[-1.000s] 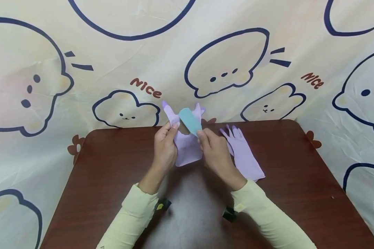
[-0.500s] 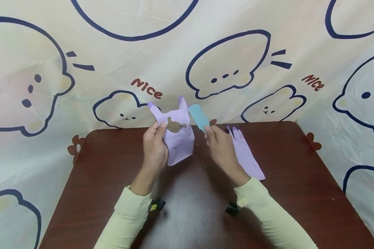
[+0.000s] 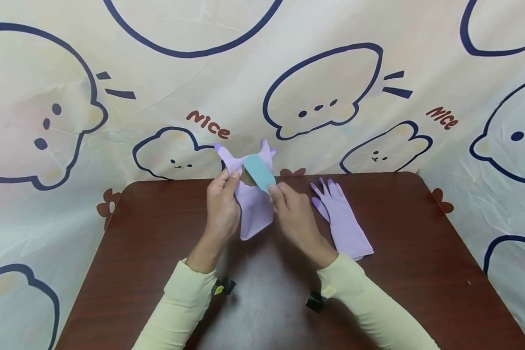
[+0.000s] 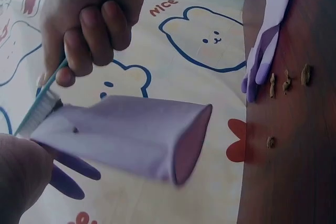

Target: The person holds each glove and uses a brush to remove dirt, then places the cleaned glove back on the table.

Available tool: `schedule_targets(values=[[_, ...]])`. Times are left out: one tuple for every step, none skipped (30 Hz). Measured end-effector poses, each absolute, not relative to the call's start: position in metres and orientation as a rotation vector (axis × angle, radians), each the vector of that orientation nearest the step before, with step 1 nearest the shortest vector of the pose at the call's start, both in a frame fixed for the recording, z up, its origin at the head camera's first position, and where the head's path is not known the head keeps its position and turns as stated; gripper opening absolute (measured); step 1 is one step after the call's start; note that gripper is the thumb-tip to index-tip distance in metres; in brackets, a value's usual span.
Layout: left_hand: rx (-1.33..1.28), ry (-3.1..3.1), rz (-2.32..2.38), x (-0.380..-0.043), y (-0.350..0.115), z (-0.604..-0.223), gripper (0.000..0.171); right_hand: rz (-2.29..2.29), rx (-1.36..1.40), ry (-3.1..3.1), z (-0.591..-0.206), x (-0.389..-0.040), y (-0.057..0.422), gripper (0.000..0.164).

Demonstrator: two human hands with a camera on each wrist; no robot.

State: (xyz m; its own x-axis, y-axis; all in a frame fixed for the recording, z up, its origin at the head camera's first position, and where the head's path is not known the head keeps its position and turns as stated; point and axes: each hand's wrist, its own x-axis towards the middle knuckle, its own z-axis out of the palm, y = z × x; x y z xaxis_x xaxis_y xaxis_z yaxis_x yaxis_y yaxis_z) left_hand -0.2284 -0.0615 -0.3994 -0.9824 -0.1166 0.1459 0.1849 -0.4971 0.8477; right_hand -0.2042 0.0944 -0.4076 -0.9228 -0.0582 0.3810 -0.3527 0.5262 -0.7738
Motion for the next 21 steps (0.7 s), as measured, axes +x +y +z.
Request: schedule_targets(values=[[-0.109, -1.442, -2.585, -0.229, -0.061, -0.399, 0.037, 1.329, 0.331, -2.455, -0.408, -0.205, 0.095, 0.036], [-0.114, -1.415, -2.593, -0.229, -0.062, -0.399, 0.037, 1.306, 0.321, -2.448, -0.408, -0.205, 0.095, 0.035], [-0.125, -1.384, -2.606, -0.229, -0.062, -0.399, 0.038, 1.29, 0.315, -2.439, -0.409, -0.206, 0.096, 0.035], [-0.134, -1.36, -2.617, -0.229, -0.062, -0.398, 0.038, 1.284, 0.312, -2.432, -0.409, -0.206, 0.097, 0.035], [-0.134, -1.338, -2.624, -0.23, -0.062, -0.398, 0.039, 1.279, 0.312, -2.426, -0.409, -0.207, 0.099, 0.035], [-0.134, -1.321, -2.629, -0.23, -0.062, -0.398, 0.039, 1.278, 0.31, -2.422, -0.409, -0.208, 0.1, 0.035], [-0.135, -1.305, -2.633, -0.23, -0.062, -0.397, 0.039, 1.276, 0.309, -2.422, -0.41, -0.209, 0.1, 0.035], [-0.131, -1.296, -2.636, -0.23, -0.062, -0.397, 0.039, 1.281, 0.305, -2.421, -0.41, -0.209, 0.101, 0.036], [-0.125, -1.29, -2.636, -0.231, -0.062, -0.397, 0.039, 1.288, 0.298, -2.421, -0.41, -0.21, 0.103, 0.036], [-0.115, -1.288, -2.631, -0.231, -0.062, -0.397, 0.038, 1.286, 0.285, -2.424, -0.41, -0.211, 0.104, 0.037], [-0.105, -1.288, -2.624, -0.231, -0.062, -0.398, 0.037, 1.28, 0.269, -2.429, -0.411, -0.212, 0.105, 0.037], [-0.097, -1.29, -2.617, -0.231, -0.062, -0.398, 0.037, 1.272, 0.252, -2.432, -0.411, -0.213, 0.107, 0.038], [-0.091, -1.294, -2.609, -0.231, -0.062, -0.399, 0.036, 1.268, 0.232, -2.435, -0.411, -0.214, 0.109, 0.039], [-0.086, -1.303, -2.604, -0.231, -0.063, -0.4, 0.036, 1.269, 0.211, -2.437, -0.411, -0.215, 0.11, 0.04], [-0.083, -1.315, -2.599, -0.231, -0.063, -0.4, 0.035, 1.282, 0.195, -2.436, -0.41, -0.215, 0.112, 0.041], [-0.086, -1.333, -2.596, -0.231, -0.063, -0.401, 0.035, 1.302, 0.18, -2.432, -0.409, -0.216, 0.113, 0.043], [-0.085, -1.356, -2.593, -0.231, -0.063, -0.401, 0.036, 1.332, 0.171, -2.425, -0.408, -0.215, 0.114, 0.044], [-0.084, -1.378, -2.593, -0.23, -0.063, -0.402, 0.036, 1.365, 0.174, -2.414, -0.407, -0.214, 0.114, 0.044], [-0.083, -1.41, -2.588, -0.23, -0.063, -0.402, 0.036, 1.399, 0.184, -2.404, -0.406, -0.213, 0.113, 0.045], [-0.076, -1.447, -2.581, -0.229, -0.062, -0.403, 0.036, 1.424, 0.203, -2.394, -0.405, -0.212, 0.112, 0.045], [-0.075, -1.486, -2.573, -0.229, -0.062, -0.403, 0.036, 1.438, 0.231, -2.387, -0.405, -0.21, 0.11, 0.043]])
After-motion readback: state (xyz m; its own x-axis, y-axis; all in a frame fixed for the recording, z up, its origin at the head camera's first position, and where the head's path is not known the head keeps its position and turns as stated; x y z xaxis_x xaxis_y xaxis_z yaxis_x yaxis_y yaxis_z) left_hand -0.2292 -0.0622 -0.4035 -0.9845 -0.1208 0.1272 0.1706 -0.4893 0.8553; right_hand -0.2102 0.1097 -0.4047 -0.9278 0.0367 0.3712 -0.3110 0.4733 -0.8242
